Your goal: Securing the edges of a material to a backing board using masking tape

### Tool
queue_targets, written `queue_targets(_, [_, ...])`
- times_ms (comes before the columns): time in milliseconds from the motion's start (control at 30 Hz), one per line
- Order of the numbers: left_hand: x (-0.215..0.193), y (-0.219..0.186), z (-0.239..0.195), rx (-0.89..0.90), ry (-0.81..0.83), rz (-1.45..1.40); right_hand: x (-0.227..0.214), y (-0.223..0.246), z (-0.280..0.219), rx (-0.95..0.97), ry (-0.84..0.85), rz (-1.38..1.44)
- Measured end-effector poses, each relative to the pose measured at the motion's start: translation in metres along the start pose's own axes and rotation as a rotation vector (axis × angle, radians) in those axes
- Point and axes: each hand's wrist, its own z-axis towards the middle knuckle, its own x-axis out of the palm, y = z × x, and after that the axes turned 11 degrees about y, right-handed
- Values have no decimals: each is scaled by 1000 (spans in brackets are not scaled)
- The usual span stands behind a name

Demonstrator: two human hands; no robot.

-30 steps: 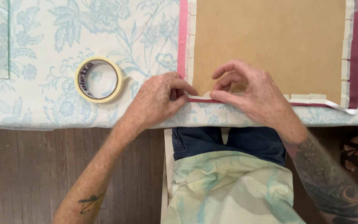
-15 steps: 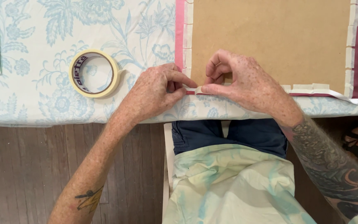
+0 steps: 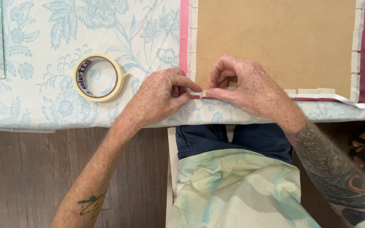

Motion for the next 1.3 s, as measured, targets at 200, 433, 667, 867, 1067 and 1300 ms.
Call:
queue_targets(200, [0, -1, 0, 11, -7, -3, 1, 2, 0, 12, -9, 27])
queue_targets(433, [3, 1, -1, 34, -31, -12, 6, -7, 3, -35, -39, -36])
queue_targets(667, [-1, -5, -1, -11, -18, -60, 10, -9, 4, -93, -94, -68])
queue_targets(867, [0, -7, -1, -29, -17, -72, 14, -15, 3, -209, -146, -121])
queue_targets(1067, [3, -12, 0, -36, -54, -26, 15, -17, 3, -237, -162, -130])
queue_targets(1300, [25, -11, 3, -122, -150, 117, 16, -17, 2, -237, -156, -90])
